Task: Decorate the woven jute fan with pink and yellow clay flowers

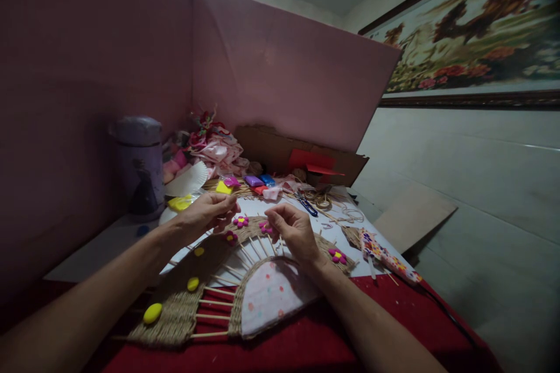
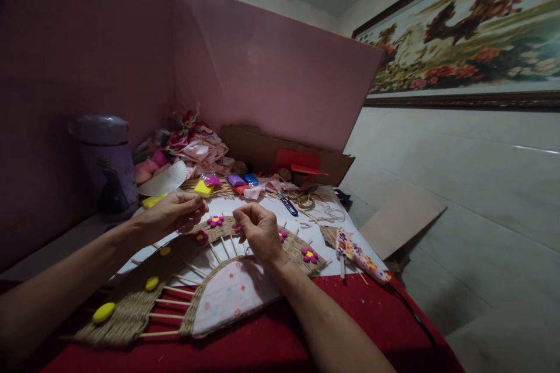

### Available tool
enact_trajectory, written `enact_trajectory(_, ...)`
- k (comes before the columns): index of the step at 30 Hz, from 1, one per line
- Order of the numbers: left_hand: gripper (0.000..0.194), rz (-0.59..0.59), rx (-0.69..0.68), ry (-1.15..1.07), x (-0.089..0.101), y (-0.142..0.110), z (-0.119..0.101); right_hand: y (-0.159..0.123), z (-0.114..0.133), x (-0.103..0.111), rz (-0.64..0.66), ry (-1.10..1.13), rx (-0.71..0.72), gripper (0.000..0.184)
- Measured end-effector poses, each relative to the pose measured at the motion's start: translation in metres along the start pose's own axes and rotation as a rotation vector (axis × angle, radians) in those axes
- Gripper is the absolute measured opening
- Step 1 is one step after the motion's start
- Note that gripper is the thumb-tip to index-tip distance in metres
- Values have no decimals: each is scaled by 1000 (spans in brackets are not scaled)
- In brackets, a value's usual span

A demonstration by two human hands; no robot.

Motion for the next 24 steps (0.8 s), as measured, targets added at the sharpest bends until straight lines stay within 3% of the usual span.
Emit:
enact_trajectory(7, 26, 3, 39, 24, 1, 1, 3, 3, -4, 3, -3, 238, -36, 24)
enact_trajectory(11, 21, -29, 33, 191, 5, 0, -4, 5, -9, 5, -1, 322, -61, 25)
enact_trajectory(16, 19, 39, 86, 513, 11, 1, -5, 4, -11, 7, -13, 307, -79, 22)
enact_trajectory(24, 13, 158, 205, 721, 18, -1, 12, 3, -8, 8, -21, 247, -59, 20)
Point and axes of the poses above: each hand's wrist, its own y-axis towards the middle knuckle, its own x-axis out of the back of the hand, z = x × y, the point moved 9 cm from there along y, towards the middle knuckle, and after that the axes turned 9 degrees about z, right-handed, at the moved point
